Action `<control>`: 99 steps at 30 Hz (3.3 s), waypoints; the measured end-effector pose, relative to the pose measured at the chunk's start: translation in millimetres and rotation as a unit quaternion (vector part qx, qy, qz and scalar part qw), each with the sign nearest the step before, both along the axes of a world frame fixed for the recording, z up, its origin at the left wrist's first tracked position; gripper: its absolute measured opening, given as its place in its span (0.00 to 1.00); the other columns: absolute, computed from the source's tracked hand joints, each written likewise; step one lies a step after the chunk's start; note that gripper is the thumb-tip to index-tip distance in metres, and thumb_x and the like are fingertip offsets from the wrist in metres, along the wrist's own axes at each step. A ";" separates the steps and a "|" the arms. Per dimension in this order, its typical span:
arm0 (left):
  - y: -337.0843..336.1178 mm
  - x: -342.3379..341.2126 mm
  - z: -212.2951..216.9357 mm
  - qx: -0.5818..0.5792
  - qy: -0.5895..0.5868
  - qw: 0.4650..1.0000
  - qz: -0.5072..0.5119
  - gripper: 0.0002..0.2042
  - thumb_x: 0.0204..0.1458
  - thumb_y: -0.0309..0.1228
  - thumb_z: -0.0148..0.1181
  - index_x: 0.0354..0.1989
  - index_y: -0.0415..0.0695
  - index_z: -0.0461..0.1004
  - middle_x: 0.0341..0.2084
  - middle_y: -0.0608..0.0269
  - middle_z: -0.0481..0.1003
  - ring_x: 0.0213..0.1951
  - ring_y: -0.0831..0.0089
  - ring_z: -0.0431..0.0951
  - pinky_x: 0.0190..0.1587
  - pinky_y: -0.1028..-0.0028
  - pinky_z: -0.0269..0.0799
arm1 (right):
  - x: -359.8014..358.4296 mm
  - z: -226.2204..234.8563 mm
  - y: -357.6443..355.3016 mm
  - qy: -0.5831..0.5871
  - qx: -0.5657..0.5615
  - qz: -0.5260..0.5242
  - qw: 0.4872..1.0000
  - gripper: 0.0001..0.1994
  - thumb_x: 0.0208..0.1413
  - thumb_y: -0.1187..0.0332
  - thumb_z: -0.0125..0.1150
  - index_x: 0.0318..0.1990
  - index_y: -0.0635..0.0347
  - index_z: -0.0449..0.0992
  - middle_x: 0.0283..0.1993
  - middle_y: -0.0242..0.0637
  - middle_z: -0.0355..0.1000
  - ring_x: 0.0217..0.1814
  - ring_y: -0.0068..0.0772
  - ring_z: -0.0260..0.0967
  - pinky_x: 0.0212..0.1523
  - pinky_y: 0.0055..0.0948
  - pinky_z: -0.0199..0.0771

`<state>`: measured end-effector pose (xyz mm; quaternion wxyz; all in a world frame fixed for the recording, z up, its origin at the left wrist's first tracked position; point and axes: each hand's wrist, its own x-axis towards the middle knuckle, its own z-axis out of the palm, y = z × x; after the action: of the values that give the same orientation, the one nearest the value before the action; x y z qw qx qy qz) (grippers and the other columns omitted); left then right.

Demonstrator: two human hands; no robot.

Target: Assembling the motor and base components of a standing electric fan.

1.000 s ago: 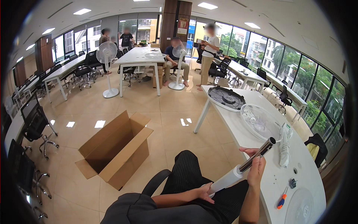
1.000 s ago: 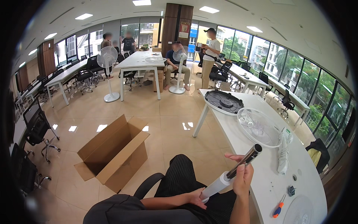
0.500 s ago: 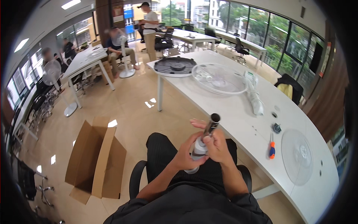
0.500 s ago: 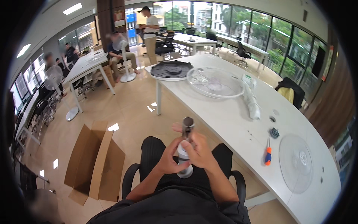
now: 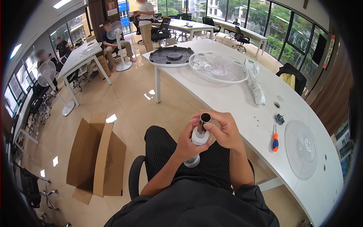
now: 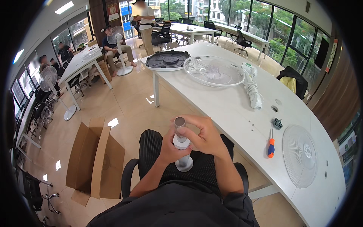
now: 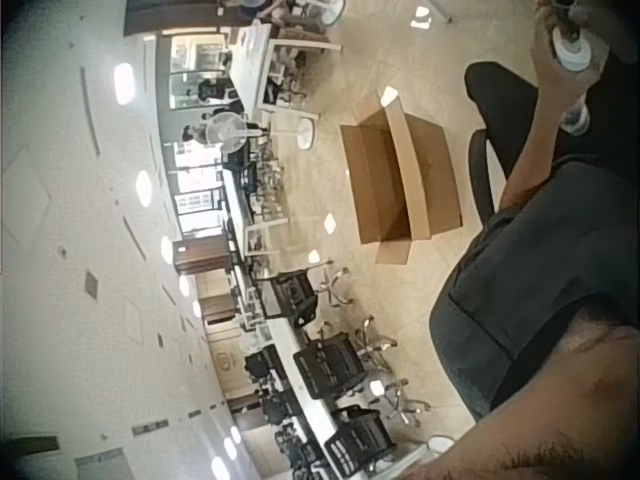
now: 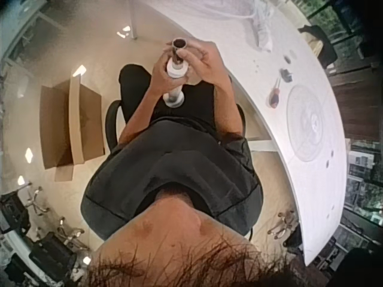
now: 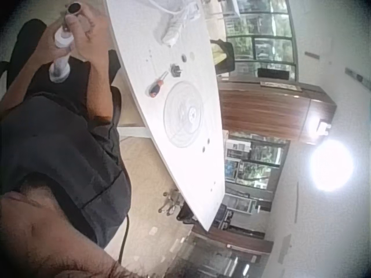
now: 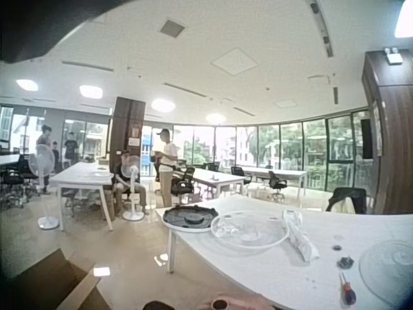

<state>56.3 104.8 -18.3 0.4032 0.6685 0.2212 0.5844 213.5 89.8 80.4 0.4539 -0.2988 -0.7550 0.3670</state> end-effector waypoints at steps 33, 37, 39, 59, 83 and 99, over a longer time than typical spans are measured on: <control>11.1 12.2 -18.0 0.072 -0.003 0.997 -0.005 0.26 0.40 0.23 0.75 0.49 0.39 0.69 0.39 0.59 0.77 0.42 0.72 0.80 0.45 0.72 0.75 | 7.1 -46.6 14.6 0.003 0.038 0.049 0.998 0.24 0.67 0.58 0.51 0.63 0.65 0.70 0.56 0.45 0.76 0.59 0.44 0.75 0.59 0.35 0.71; 4.3 5.4 -28.8 0.059 -0.051 0.996 -0.053 0.28 0.41 0.18 0.73 0.51 0.41 0.67 0.38 0.58 0.76 0.42 0.70 0.79 0.45 0.70 0.75 | 30.4 -51.6 13.6 0.076 0.113 -0.061 0.989 0.24 0.70 0.60 0.46 0.67 0.65 0.65 0.59 0.41 0.74 0.64 0.37 0.69 0.65 0.38 0.65; 2.3 3.7 -25.8 0.078 -0.064 0.992 -0.072 0.28 0.43 0.16 0.71 0.52 0.43 0.66 0.36 0.57 0.76 0.39 0.70 0.79 0.44 0.70 0.75 | 78.7 -61.2 20.8 0.034 0.053 -0.243 0.968 0.22 0.70 0.60 0.49 0.65 0.62 0.69 0.51 0.40 0.78 0.56 0.33 0.74 0.59 0.35 0.70; 9.3 22.1 -21.7 0.023 -0.056 0.998 -0.013 0.23 0.44 0.17 0.72 0.46 0.43 0.65 0.36 0.62 0.76 0.37 0.78 0.78 0.41 0.75 0.75 | 301.1 -192.7 42.3 -0.193 -0.038 -0.684 0.702 0.18 0.51 0.54 0.70 0.41 0.57 0.86 0.28 0.38 0.79 0.30 0.34 0.78 0.35 0.33 0.76; -4.3 -7.6 0.3 0.124 -0.077 0.986 -0.076 0.11 0.52 0.30 0.63 0.39 0.35 0.75 0.31 0.50 0.81 0.33 0.63 0.83 0.36 0.72 0.78 | 152.4 -126.4 136.3 -0.154 0.191 -0.517 0.820 0.12 0.50 0.71 0.71 0.42 0.61 0.79 0.37 0.41 0.74 0.39 0.40 0.73 0.43 0.35 0.74; 16.0 -39.3 -9.5 0.077 -0.107 0.986 -0.100 0.13 0.48 0.30 0.63 0.38 0.31 0.75 0.33 0.41 0.78 0.32 0.52 0.82 0.39 0.58 0.82 | 106.1 -152.1 332.4 -0.265 0.230 -0.470 0.810 0.17 0.52 0.55 0.71 0.29 0.61 0.76 0.33 0.40 0.74 0.42 0.44 0.70 0.46 0.44 0.64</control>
<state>17.0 120.8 -27.8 0.4279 0.6501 0.0631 0.6248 319.7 422.2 -71.6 0.4090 -0.5895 -0.6757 -0.1693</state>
